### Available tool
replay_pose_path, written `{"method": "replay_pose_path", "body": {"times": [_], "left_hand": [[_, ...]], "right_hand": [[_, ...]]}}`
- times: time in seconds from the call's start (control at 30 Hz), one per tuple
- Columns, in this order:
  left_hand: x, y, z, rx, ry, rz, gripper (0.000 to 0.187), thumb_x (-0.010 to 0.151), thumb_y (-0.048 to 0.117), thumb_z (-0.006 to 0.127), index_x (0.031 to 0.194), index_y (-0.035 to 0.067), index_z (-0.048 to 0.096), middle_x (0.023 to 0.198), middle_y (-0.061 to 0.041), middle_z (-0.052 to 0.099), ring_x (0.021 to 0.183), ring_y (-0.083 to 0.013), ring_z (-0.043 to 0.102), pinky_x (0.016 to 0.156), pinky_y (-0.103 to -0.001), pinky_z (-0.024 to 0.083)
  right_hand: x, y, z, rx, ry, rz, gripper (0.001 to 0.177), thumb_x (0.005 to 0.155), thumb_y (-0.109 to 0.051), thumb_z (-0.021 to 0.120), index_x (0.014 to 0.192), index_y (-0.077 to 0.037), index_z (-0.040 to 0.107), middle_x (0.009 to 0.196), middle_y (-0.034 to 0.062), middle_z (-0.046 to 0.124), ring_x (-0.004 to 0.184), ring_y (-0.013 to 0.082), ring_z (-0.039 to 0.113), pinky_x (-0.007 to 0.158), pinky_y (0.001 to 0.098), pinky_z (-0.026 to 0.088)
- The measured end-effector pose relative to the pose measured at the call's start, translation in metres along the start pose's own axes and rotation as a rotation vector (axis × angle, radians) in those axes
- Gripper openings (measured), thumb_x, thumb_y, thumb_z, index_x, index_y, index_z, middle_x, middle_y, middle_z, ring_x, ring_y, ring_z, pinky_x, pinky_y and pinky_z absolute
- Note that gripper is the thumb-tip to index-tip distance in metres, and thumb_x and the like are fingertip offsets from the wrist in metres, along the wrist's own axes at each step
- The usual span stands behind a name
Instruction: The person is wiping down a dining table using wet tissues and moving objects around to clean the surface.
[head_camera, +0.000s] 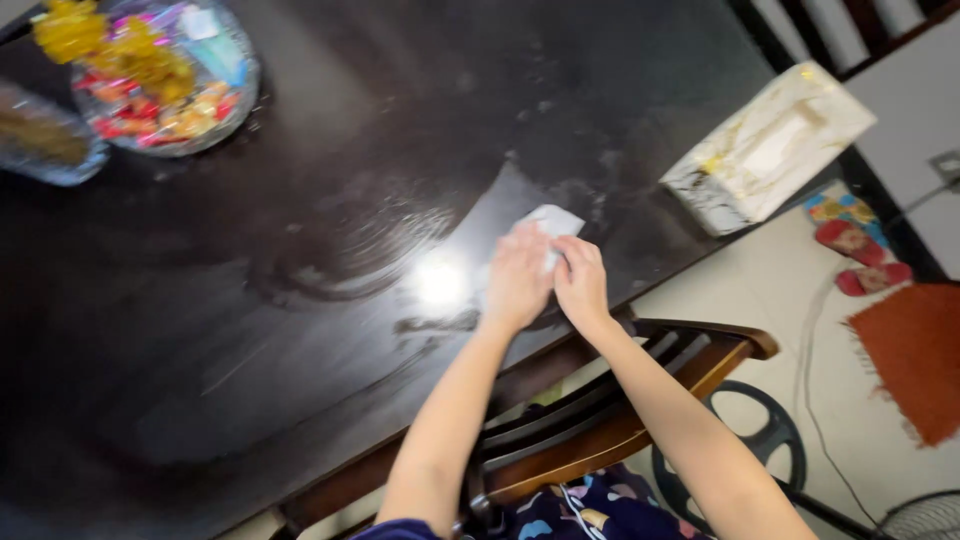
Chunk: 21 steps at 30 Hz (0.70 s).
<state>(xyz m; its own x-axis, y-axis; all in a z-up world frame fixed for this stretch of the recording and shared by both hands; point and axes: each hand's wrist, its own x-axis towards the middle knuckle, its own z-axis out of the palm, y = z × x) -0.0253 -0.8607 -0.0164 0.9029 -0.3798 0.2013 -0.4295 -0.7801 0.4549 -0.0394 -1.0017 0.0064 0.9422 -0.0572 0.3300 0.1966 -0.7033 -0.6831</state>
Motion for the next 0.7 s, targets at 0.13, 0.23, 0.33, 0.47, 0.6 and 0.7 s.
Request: {"method": "replay_pose_path", "body": {"times": [0.13,0.23,0.33,0.47,0.6,0.7], "left_hand": [[-0.087,-0.094,-0.071,-0.098,0.206,-0.083,0.065,0.092,0.028,0.059,0.151,0.003,0.046,0.161,-0.018,0.04,0.155,-0.0373,0.035,0.13,-0.052,0.027],[-0.162,-0.157,-0.128,0.12,0.128,-0.285,0.069,0.093,0.031,0.059,0.155,0.005,0.042,0.165,-0.018,0.036,0.154,-0.037,0.028,0.123,-0.057,0.021],[-0.241,-0.209,-0.164,0.275,0.101,-0.46,0.072,0.096,0.036,0.055,0.157,0.003,0.036,0.165,-0.02,0.033,0.154,-0.0379,0.025,0.122,-0.057,0.017],[-0.289,-0.235,-0.175,0.323,0.153,-0.605,0.07,0.099,0.033,0.051,0.159,0.001,0.034,0.167,-0.023,0.031,0.155,-0.0419,0.023,0.123,-0.057,0.014],[-0.236,-0.177,-0.156,0.307,0.125,-0.479,0.067,0.095,0.025,0.051,0.155,0.0,0.036,0.164,-0.022,0.031,0.154,-0.0413,0.023,0.124,-0.057,0.014],[-0.158,-0.123,-0.118,0.181,0.08,-0.362,0.066,0.093,0.024,0.053,0.154,0.004,0.04,0.164,-0.019,0.033,0.155,-0.0376,0.026,0.126,-0.056,0.017]], "right_hand": [[-0.01,-0.059,0.047,0.054,-0.046,-0.036,0.024,0.09,-0.002,0.061,0.112,-0.002,0.071,0.122,0.0168,0.069,0.117,0.0368,0.061,0.103,0.0433,0.05],[-0.022,-0.104,0.088,0.093,-0.086,-0.071,0.024,0.09,-0.002,0.062,0.112,-0.001,0.071,0.122,0.0176,0.069,0.117,0.0375,0.06,0.102,0.0439,0.049],[-0.042,-0.135,0.124,0.112,-0.106,-0.106,0.024,0.088,0.0,0.061,0.11,-0.003,0.071,0.122,0.0164,0.069,0.12,0.0366,0.06,0.105,0.0443,0.049],[-0.052,-0.159,0.137,0.257,-0.129,-0.102,0.025,0.089,0.002,0.061,0.112,-0.001,0.07,0.122,0.0172,0.067,0.118,0.0365,0.06,0.101,0.0427,0.05],[-0.044,-0.142,0.128,0.259,-0.143,-0.054,0.025,0.089,0.002,0.061,0.112,-0.001,0.07,0.123,0.0163,0.067,0.119,0.0362,0.06,0.101,0.0424,0.05],[-0.031,-0.114,0.108,0.191,-0.09,-0.102,0.027,0.089,0.0,0.062,0.115,-0.001,0.07,0.126,0.0172,0.066,0.123,0.0373,0.058,0.105,0.043,0.049]]}}
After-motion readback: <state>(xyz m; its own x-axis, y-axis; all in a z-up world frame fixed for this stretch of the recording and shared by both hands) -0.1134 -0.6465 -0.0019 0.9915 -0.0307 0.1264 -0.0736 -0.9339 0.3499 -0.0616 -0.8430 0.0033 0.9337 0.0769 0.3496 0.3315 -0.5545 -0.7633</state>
